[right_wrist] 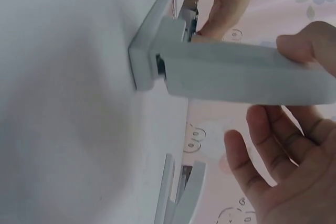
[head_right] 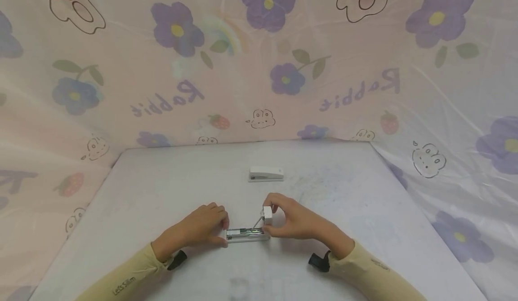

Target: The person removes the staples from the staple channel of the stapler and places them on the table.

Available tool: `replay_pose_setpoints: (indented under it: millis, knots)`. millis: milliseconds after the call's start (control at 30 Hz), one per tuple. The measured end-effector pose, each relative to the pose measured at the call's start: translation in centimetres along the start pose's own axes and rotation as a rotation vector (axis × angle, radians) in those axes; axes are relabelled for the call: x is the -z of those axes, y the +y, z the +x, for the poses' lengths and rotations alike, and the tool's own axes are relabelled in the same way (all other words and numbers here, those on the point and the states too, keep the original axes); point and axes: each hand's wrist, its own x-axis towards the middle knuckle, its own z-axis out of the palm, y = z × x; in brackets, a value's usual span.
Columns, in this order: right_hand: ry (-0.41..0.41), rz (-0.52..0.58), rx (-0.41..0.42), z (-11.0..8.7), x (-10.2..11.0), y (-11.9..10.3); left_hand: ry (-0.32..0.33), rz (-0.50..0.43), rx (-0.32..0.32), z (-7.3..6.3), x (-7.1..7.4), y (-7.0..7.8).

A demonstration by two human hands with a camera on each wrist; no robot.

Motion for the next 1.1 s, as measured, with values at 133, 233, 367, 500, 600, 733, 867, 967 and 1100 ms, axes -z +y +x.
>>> replay_pose_setpoints:
  millis: [133, 233, 367, 500, 600, 733, 867, 967, 1100]
  knots:
    - [-0.002, -0.006, -0.002, -0.5, 0.5, 0.2, -0.006, 0.004, 0.003, 0.0, 0.1, 0.0]
    - [0.0, -0.004, 0.001, -0.9, 0.8, 0.4, -0.012, 0.007, 0.008, 0.0, 0.1, 0.0]
    - [-0.01, 0.013, -0.012, -1.3, 1.3, 0.3, -0.015, 0.013, 0.015, 0.0, 0.0, 0.0]
    - [-0.035, 0.025, -0.052, -1.8, 2.0, 0.3, -0.019, 0.006, 0.021, 0.0, -0.1, 0.0]
    - [-0.058, 0.014, -0.098, -2.2, 2.4, 0.4, -0.023, 0.002, 0.024, 0.0, 0.0, 0.1]
    - [-0.085, -0.015, -0.154, -2.6, 2.9, 0.5, -0.025, -0.003, 0.028, 0.1, 0.0, 0.1]
    - [-0.112, -0.041, -0.209, -2.9, 3.3, 0.6, -0.031, -0.008, 0.03, 0.1, 0.0, 0.0]
    - [-0.135, -0.056, -0.236, -3.1, 3.5, 0.6, -0.032, -0.015, 0.024, 0.2, 0.0, -0.1]
    - [-0.166, -0.084, -0.261, -3.3, 3.6, 0.8, -0.029, -0.029, 0.012, 0.2, 0.0, -0.3]
